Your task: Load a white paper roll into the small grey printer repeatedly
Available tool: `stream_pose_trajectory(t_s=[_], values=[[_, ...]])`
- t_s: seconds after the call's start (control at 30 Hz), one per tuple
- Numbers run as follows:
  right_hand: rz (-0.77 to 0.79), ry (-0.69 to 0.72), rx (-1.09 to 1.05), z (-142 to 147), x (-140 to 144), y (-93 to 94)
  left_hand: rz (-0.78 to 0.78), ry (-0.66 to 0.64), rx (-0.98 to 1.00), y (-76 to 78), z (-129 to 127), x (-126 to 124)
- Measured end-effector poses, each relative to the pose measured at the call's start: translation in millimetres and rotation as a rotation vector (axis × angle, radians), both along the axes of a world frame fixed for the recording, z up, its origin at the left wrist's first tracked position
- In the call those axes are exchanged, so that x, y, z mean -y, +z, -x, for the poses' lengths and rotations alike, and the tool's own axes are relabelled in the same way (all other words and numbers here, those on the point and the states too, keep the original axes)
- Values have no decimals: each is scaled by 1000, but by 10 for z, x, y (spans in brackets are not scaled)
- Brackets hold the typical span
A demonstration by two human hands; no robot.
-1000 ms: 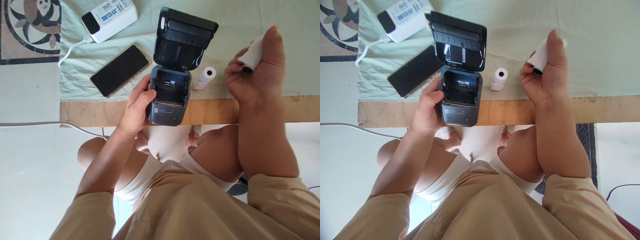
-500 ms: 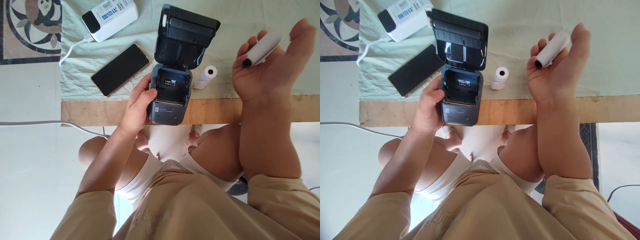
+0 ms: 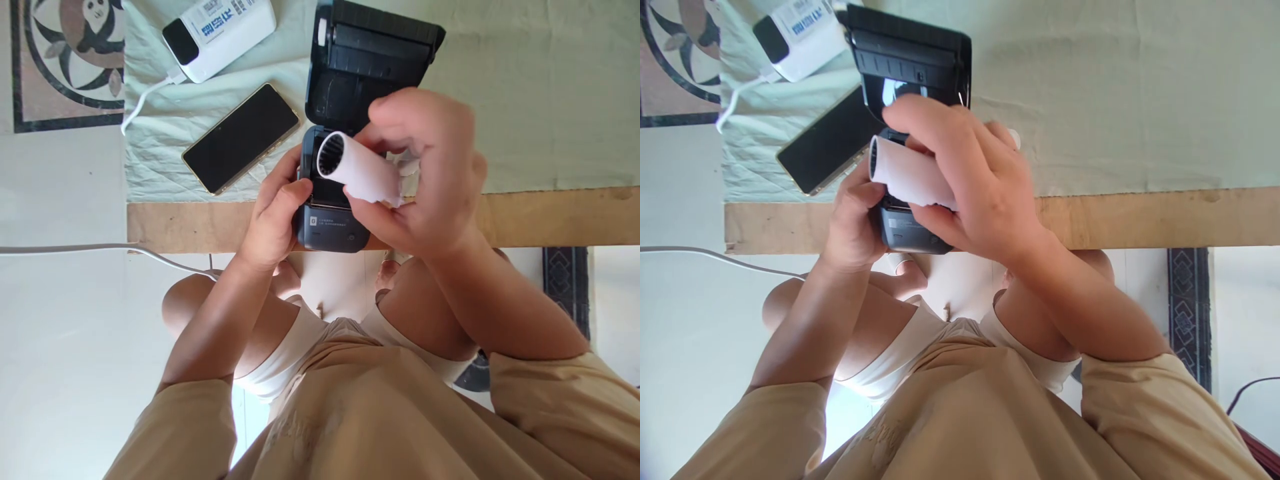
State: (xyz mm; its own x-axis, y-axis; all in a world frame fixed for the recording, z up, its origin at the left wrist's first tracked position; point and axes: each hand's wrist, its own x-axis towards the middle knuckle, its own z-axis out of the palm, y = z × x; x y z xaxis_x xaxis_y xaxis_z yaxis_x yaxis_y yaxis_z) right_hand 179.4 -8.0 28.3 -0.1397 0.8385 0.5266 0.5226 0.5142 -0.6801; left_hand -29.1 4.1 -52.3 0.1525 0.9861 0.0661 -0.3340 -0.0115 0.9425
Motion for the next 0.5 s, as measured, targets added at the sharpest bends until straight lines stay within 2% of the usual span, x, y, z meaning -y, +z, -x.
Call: stream_pose_trajectory(t_s=[0.07, 0.17, 0.27, 0.37, 0.5], values=[[-98, -74, 228, 13, 41, -44, 23, -23, -20, 16, 10, 1], [-28, -89, 385, 7, 30, -103, 16, -55, -11, 91, -8, 19], [-184, -47, 364, 12, -22, -160, -4, -40, -18, 145, -33, 44], [-332, -62, 318, 31, -40, -180, -20, -33, -25, 143, -42, 57], [-389, 50, 243, 58, 16, -147, 1, -20, -33, 116, -42, 47]])
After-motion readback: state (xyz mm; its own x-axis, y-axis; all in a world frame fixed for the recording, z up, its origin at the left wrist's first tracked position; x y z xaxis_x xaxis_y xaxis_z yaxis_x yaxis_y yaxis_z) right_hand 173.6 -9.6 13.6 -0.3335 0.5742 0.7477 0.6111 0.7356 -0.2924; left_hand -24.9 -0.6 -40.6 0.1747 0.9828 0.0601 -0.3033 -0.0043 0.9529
